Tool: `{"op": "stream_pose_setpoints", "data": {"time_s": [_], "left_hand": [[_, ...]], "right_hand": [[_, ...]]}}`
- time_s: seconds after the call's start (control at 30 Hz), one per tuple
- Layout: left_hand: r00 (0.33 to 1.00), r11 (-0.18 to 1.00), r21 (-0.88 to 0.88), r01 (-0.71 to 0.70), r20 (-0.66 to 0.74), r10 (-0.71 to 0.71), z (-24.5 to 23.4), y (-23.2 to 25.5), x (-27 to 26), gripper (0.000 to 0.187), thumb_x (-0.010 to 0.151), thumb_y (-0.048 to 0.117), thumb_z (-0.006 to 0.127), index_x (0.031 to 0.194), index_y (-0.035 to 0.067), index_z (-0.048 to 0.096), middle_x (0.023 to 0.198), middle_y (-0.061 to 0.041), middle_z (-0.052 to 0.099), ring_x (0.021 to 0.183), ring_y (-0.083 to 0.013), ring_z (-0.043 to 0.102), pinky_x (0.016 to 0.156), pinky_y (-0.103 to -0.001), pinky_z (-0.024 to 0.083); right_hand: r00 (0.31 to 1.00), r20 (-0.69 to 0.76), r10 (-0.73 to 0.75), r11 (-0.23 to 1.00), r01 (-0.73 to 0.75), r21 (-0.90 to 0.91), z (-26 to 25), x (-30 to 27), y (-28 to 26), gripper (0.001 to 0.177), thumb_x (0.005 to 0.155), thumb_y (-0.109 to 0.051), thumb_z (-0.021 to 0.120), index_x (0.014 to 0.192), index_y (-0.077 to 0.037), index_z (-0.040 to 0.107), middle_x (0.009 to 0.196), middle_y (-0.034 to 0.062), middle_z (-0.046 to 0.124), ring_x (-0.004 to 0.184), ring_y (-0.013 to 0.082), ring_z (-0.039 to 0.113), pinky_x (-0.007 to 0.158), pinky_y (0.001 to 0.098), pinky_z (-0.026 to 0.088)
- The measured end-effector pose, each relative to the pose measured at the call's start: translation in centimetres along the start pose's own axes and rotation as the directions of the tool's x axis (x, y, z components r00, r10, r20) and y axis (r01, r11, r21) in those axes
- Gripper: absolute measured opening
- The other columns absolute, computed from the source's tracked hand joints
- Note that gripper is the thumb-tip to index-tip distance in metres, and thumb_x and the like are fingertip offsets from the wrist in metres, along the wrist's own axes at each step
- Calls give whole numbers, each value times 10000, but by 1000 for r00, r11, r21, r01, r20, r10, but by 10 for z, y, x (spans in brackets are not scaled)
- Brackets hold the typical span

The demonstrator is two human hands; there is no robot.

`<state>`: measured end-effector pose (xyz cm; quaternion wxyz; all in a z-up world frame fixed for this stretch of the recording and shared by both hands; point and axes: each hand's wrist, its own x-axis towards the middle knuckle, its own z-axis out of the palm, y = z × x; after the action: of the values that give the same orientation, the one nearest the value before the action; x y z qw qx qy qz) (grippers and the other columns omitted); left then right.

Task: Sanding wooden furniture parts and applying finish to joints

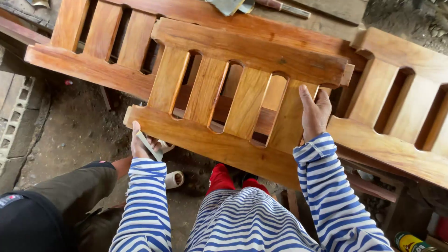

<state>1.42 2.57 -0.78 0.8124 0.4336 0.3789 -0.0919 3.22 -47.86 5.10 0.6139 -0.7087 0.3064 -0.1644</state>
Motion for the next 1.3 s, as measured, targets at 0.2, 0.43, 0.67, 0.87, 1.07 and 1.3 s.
{"op": "stream_pose_setpoints", "data": {"time_s": [0.2,0.43,0.67,0.87,1.07,1.3], "left_hand": [[995,988,149,47,-89,-34,13,16,6,570,968,701,533,705,196,527,466,-3,476,325,-153,390,297,-246,272],[997,961,278,0,-68,20,4,11,10,466,978,656,569,844,214,507,478,-98,492,292,-207,374,281,-268,235],[989,949,311,-44,-118,85,34,40,6,442,954,658,612,1154,269,551,510,-83,521,337,-175,405,301,-238,311],[991,971,224,-80,-89,102,27,46,52,476,956,620,632,1193,212,566,469,-92,434,312,-189,346,306,-236,280],[976,880,461,-113,-115,185,66,66,20,579,905,654,548,740,102,492,447,-49,385,337,-157,280,342,-284,250],[989,894,442,-72,-85,122,61,67,26,532,899,632,556,997,110,585,460,-24,425,339,-112,284,338,-257,203]], "right_hand": [[998,-46,-48,993,43,-114,11,28,40,418,1006,-354,852,751,-190,564,675,-60,478,680,46,440,657,223,369],[992,-81,-92,943,61,-326,6,38,54,584,1096,-481,796,705,-146,520,602,-13,406,645,104,392,635,291,360],[989,-40,-145,899,115,-422,18,33,35,627,1113,-498,776,710,-107,497,612,59,371,670,148,399,656,322,370],[982,23,-188,857,175,-485,38,66,20,706,1132,-573,754,711,-95,449,630,80,347,663,177,394,669,362,374],[987,77,-144,653,153,-741,45,84,14,760,1147,-612,639,692,-132,264,652,-15,243,633,128,252,560,424,213],[975,216,-48,483,212,-849,49,76,-19,733,1216,-557,511,667,-127,285,592,13,264,543,166,269,524,423,236]]}}
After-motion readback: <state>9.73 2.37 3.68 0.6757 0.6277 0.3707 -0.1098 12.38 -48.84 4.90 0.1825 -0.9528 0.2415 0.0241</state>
